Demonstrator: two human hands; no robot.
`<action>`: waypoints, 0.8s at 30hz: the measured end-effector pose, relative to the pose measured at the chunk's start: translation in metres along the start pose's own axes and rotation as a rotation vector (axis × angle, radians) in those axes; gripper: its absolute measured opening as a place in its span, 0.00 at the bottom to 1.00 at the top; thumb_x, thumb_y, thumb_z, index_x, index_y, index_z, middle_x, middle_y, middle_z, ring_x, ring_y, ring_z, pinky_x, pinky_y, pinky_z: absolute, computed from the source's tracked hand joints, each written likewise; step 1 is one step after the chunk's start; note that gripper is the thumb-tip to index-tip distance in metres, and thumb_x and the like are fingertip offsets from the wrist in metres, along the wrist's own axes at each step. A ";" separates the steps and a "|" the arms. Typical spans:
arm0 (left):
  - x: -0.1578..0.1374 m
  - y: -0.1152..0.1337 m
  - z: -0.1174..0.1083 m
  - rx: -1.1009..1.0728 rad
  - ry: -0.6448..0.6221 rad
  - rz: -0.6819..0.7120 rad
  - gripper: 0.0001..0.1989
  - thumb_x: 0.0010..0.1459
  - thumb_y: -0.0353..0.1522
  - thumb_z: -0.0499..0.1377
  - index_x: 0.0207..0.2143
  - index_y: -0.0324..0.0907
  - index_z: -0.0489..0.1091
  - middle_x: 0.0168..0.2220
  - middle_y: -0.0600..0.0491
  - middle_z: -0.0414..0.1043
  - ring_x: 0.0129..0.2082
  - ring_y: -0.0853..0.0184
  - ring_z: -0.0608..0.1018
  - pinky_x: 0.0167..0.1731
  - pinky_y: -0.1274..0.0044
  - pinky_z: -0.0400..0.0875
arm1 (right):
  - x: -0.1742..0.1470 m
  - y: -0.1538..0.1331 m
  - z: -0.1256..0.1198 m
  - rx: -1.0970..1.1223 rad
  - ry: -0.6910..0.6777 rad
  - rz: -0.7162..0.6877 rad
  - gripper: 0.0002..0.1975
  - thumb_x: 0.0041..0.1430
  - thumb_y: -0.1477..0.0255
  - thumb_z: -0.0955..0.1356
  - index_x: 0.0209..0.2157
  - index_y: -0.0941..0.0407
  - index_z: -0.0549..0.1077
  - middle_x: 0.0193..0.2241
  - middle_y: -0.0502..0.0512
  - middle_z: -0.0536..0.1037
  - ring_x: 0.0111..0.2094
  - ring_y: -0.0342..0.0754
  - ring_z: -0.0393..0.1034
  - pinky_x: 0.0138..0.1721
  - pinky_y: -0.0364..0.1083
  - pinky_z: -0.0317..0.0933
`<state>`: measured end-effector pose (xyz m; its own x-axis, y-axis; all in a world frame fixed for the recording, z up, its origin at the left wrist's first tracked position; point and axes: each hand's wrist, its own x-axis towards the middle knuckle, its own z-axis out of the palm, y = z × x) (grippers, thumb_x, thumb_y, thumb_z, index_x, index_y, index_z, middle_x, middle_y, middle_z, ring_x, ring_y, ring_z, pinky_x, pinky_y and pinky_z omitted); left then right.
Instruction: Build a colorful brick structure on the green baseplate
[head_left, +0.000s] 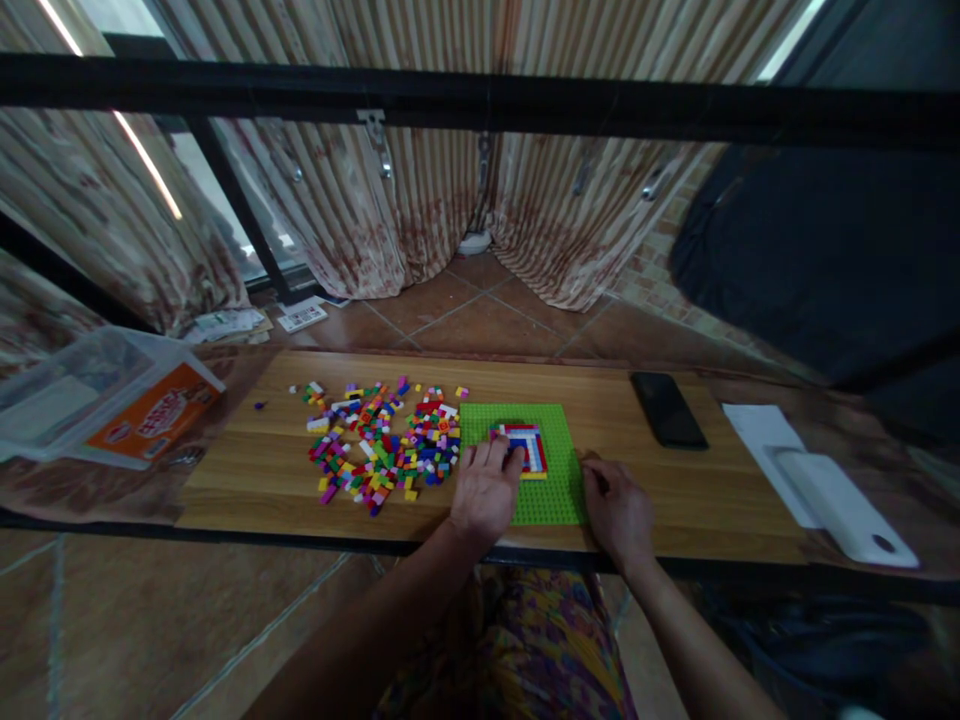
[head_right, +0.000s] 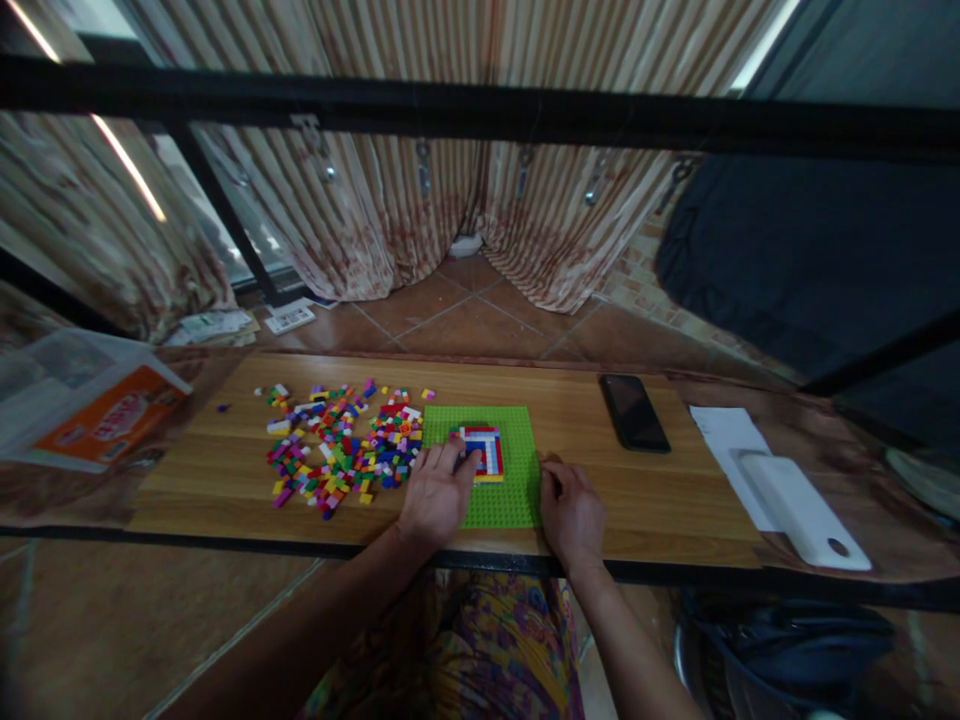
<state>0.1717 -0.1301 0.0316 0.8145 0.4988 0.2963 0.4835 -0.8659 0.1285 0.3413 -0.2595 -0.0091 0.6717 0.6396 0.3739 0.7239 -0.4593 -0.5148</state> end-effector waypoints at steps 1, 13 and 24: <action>0.000 0.000 0.000 0.002 -0.013 0.004 0.16 0.63 0.30 0.52 0.52 0.43 0.69 0.51 0.45 0.69 0.46 0.57 0.70 0.44 0.65 0.66 | 0.000 0.000 0.000 -0.001 0.000 0.000 0.19 0.63 0.61 0.60 0.36 0.56 0.77 0.36 0.60 0.78 0.33 0.50 0.70 0.32 0.46 0.58; -0.009 0.007 -0.008 -0.041 0.010 -0.092 0.19 0.61 0.28 0.53 0.55 0.44 0.66 0.59 0.42 0.61 0.50 0.54 0.69 0.49 0.60 0.66 | 0.000 0.001 0.000 -0.019 -0.001 -0.036 0.19 0.63 0.62 0.59 0.37 0.57 0.77 0.36 0.61 0.78 0.32 0.50 0.69 0.33 0.47 0.59; -0.060 -0.026 -0.024 -0.256 0.203 -0.326 0.16 0.60 0.27 0.53 0.49 0.42 0.69 0.51 0.46 0.69 0.49 0.58 0.69 0.50 0.64 0.67 | -0.001 0.012 0.001 -0.044 -0.003 -0.103 0.22 0.62 0.58 0.58 0.36 0.58 0.76 0.34 0.61 0.77 0.31 0.52 0.70 0.31 0.47 0.59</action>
<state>0.1025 -0.1389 0.0331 0.5412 0.7514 0.3776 0.5887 -0.6591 0.4679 0.3490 -0.2650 -0.0162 0.5927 0.6869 0.4204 0.7954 -0.4173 -0.4396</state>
